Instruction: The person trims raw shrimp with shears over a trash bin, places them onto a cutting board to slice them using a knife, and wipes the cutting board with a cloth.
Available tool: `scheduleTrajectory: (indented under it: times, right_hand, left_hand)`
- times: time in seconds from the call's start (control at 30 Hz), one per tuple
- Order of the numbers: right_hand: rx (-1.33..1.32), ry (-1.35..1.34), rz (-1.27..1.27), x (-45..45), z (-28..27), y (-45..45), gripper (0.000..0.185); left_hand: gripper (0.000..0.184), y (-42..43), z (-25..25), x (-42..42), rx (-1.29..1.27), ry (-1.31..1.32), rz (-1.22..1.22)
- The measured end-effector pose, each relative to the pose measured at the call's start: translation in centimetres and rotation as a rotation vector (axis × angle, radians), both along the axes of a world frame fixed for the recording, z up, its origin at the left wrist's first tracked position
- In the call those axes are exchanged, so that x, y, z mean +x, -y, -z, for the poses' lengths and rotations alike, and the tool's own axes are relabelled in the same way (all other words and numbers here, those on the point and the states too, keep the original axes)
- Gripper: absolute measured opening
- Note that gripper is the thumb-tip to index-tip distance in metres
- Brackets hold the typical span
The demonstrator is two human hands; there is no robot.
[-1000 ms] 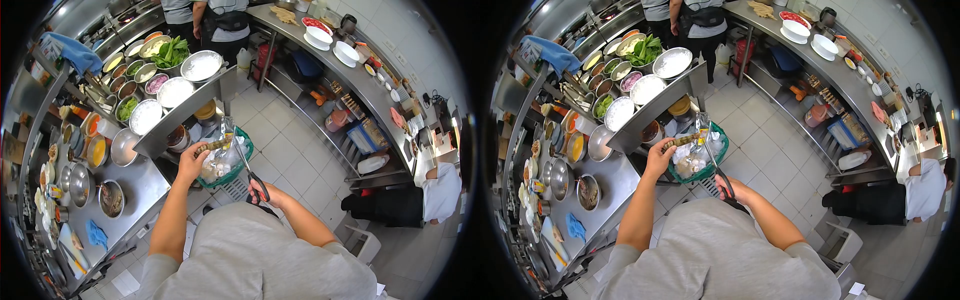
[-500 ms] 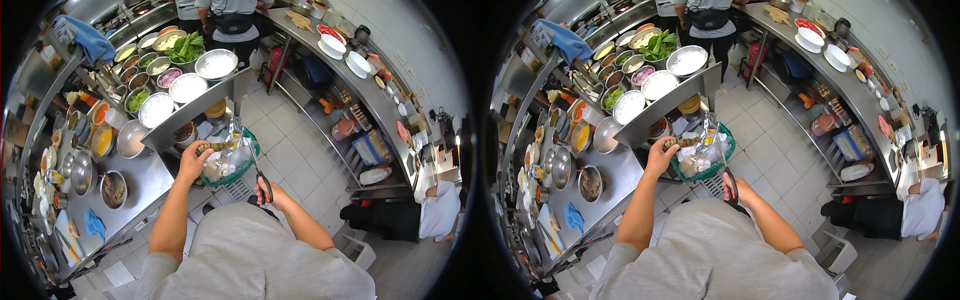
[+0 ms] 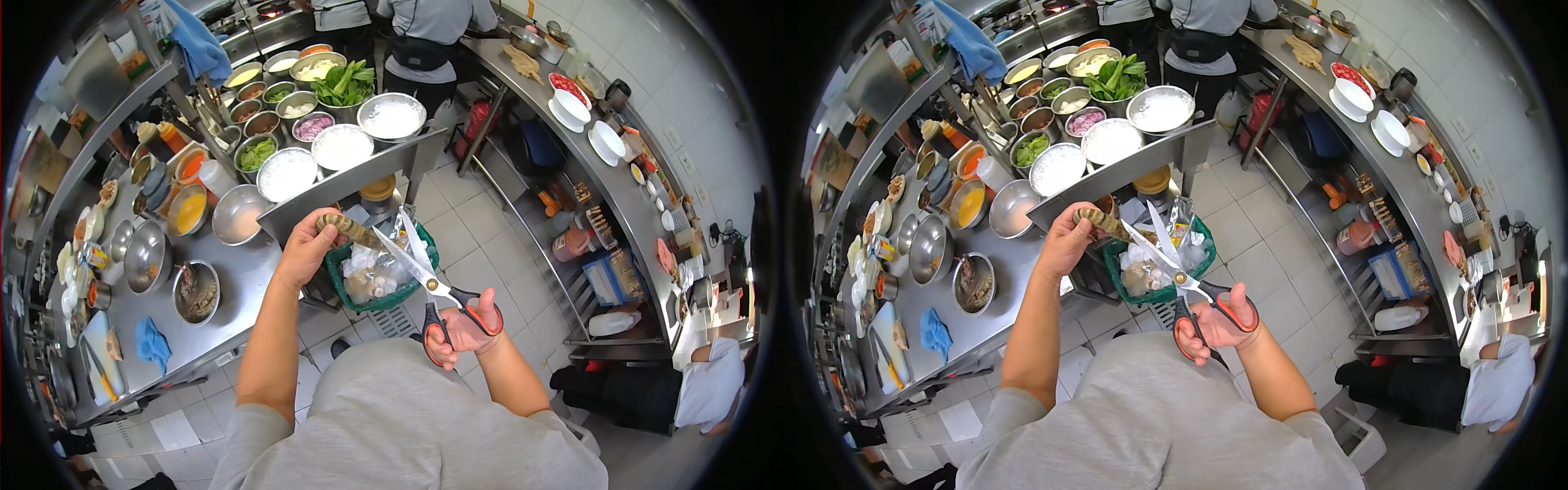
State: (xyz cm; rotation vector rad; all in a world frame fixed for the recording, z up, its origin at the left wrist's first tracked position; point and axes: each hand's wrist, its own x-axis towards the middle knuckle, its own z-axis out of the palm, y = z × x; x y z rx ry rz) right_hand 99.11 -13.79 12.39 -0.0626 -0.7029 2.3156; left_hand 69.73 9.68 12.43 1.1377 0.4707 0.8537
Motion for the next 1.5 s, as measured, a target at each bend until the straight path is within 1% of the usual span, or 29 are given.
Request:
scheduleTrajectory:
  times: [0.13, 0.2, 0.4, 0.63, 0.7, 0.73, 0.8, 0.93, 1.0, 1.03, 1.1, 1.13, 1.17, 1.23, 1.27, 1.3, 1.33, 1.37, 1.43, 1.47, 1.5]
  right_hand:
    - [-0.042, 0.004, -0.007, -0.2, 0.4, -0.2, 0.117]
    - [-0.060, -0.019, -0.007, -0.4, 0.7, -0.3, 0.116]
    - [-0.049, 0.020, -0.005, -0.5, 0.8, -0.4, 0.114]
    - [-0.040, 0.025, 0.017, -0.3, 0.9, -0.2, 0.113]
    - [-0.065, 0.035, 0.021, 0.0, 1.4, -0.1, 0.114]
    - [-0.065, 0.035, 0.023, 0.2, 1.5, -0.1, 0.114]
    - [-0.056, 0.091, 0.012, 0.7, 1.5, -0.2, 0.113]
    - [-0.020, 0.134, -0.019, 1.1, 1.7, -0.4, 0.112]
    - [-0.054, 0.153, 0.120, 0.5, 1.0, -0.4, 0.097]
    - [-0.047, 0.149, 0.096, -0.2, 0.7, -0.3, 0.097]
    - [-0.089, 0.412, 0.635, -2.8, 1.0, -0.6, 0.072]
    - [-0.027, 0.694, 0.660, -1.8, 3.1, -1.4, 0.047]
    - [-0.011, 0.673, 0.601, -2.3, 3.8, -2.4, 0.047]
    - [0.135, 1.116, 1.002, -3.7, 4.7, -3.6, 0.042]
    - [0.142, 1.113, 0.981, -4.3, 4.5, -4.1, 0.042]
    - [0.283, 1.244, 1.053, -4.8, 3.6, -4.9, 0.044]
    - [0.421, 1.380, 1.130, -5.1, 2.5, -5.4, 0.046]
    - [0.491, 1.410, 1.170, -5.7, 1.2, -5.8, 0.054]
    - [0.529, 1.446, 1.169, -6.3, -0.1, -6.7, 0.043]
    - [0.592, 1.513, 1.157, -6.0, 0.1, -7.2, 0.037]
    - [0.657, 1.577, 1.141, -5.8, 0.5, -7.6, 0.032]
  left_hand:
    - [0.035, 0.0, -1.0, -0.4, 0.039, 0.002, 0.002]
    - [0.034, 0.2, -1.7, -0.4, 0.100, -0.032, -0.018]
    - [0.030, 0.7, -3.0, 0.1, 0.180, -0.115, -0.019]
    - [0.026, 0.4, -3.6, 0.4, 0.216, -0.130, 0.017]
    - [0.024, 0.1, -3.7, 0.3, 0.360, -0.183, 0.045]
    - [0.024, -0.1, -3.9, 0.3, 0.360, -0.183, 0.047]
    - [0.020, -0.3, -4.4, 0.3, 0.482, -0.270, 0.132]
    - [0.019, -0.1, -5.1, 0.6, 0.458, -0.263, 0.147]
    - [0.017, 0.1, -5.1, 0.9, 0.179, -0.238, 0.076]
    - [0.017, 0.1, -4.6, 1.0, 0.182, -0.246, 0.052]
    - [0.017, -0.2, -2.7, 0.7, 0.354, -0.428, -0.111]
    - [0.021, 0.0, -1.8, 0.7, 0.342, -0.439, -0.124]
    - [0.024, 0.4, -1.1, 0.8, 0.325, -0.449, -0.135]
    - [0.022, 2.7, -3.0, 1.2, 0.281, -0.538, -0.132]
    - [0.023, 3.1, -1.9, 1.7, 0.293, -0.491, -0.140]
    - [0.023, 3.5, -0.7, 2.3, 0.306, -0.434, -0.134]
    - [0.025, 4.3, -1.4, 2.7, 0.251, -0.436, -0.110]
    - [0.025, 5.0, -1.7, 3.2, 0.245, -0.425, -0.089]
    - [0.025, 6.1, -1.7, 4.0, 0.185, -0.378, -0.133]
    - [0.024, 6.3, -1.3, 4.0, 0.237, -0.426, -0.128]
    - [0.027, 6.6, -0.3, 4.6, 0.172, -0.264, -0.159]
